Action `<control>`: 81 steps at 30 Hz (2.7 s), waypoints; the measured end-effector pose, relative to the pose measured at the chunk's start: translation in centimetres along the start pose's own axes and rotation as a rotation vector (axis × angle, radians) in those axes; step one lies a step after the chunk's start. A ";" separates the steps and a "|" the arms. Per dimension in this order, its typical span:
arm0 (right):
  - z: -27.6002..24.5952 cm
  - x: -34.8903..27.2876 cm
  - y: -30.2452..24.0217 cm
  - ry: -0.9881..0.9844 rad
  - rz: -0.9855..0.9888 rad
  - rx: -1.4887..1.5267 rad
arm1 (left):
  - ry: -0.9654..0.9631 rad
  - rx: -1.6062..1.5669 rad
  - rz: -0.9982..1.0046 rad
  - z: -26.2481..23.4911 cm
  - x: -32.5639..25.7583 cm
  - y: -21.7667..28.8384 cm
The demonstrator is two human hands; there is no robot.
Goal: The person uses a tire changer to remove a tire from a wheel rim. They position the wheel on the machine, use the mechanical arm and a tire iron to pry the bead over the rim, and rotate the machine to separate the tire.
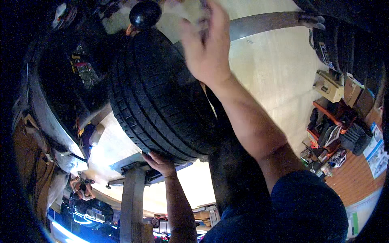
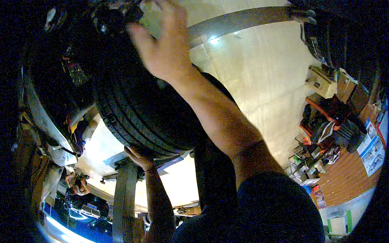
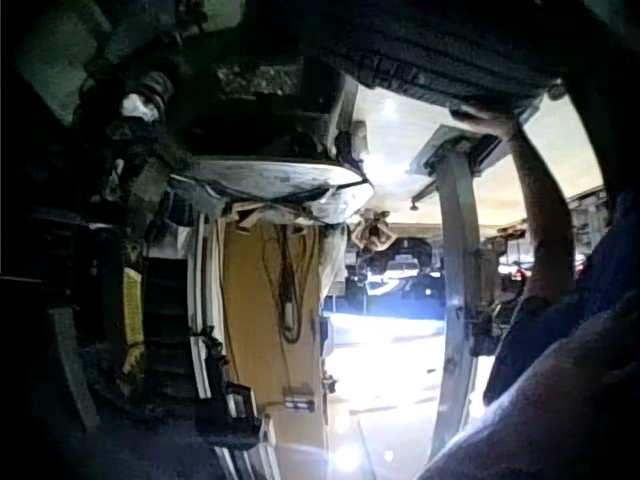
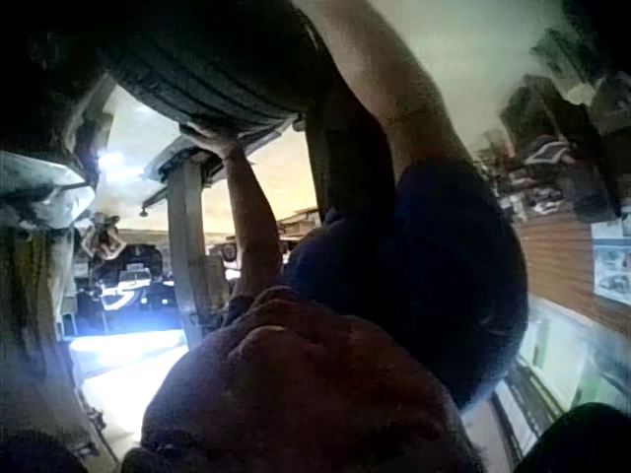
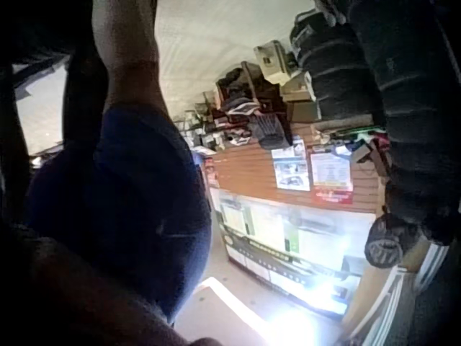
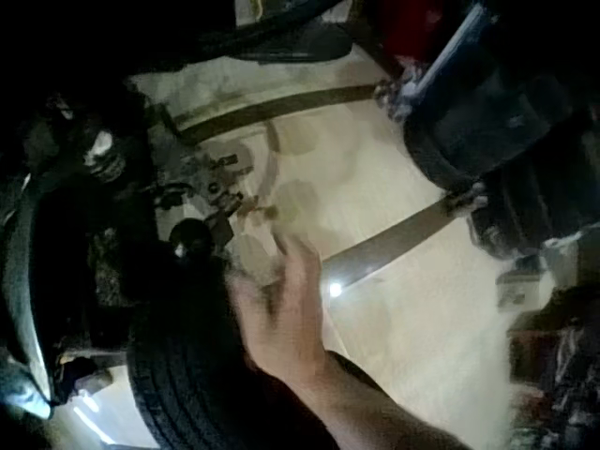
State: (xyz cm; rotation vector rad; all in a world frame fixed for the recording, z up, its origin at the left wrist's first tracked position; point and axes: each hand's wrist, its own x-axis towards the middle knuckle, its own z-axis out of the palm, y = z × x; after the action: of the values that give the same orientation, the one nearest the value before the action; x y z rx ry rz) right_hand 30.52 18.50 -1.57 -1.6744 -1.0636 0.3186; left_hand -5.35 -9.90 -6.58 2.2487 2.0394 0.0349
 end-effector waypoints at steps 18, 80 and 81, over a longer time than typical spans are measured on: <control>-2.4 22.0 7.5 -0.014 -0.584 -0.456 | -0.043 -0.599 -0.597 -2.0 4.4 -0.7; 6.0 21.6 -0.4 -0.720 -0.327 -0.902 | -0.376 -0.407 -0.796 -6.7 40.2 6.1; 7.0 21.0 -1.4 -0.700 -0.050 -0.740 | -0.388 -0.381 -0.785 -5.9 39.9 4.8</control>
State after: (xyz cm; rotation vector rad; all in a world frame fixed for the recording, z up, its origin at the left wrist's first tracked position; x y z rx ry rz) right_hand 37.02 39.16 3.02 -2.2474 -1.9047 0.5455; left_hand 2.86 29.62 -2.40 1.0443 2.2777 -0.0657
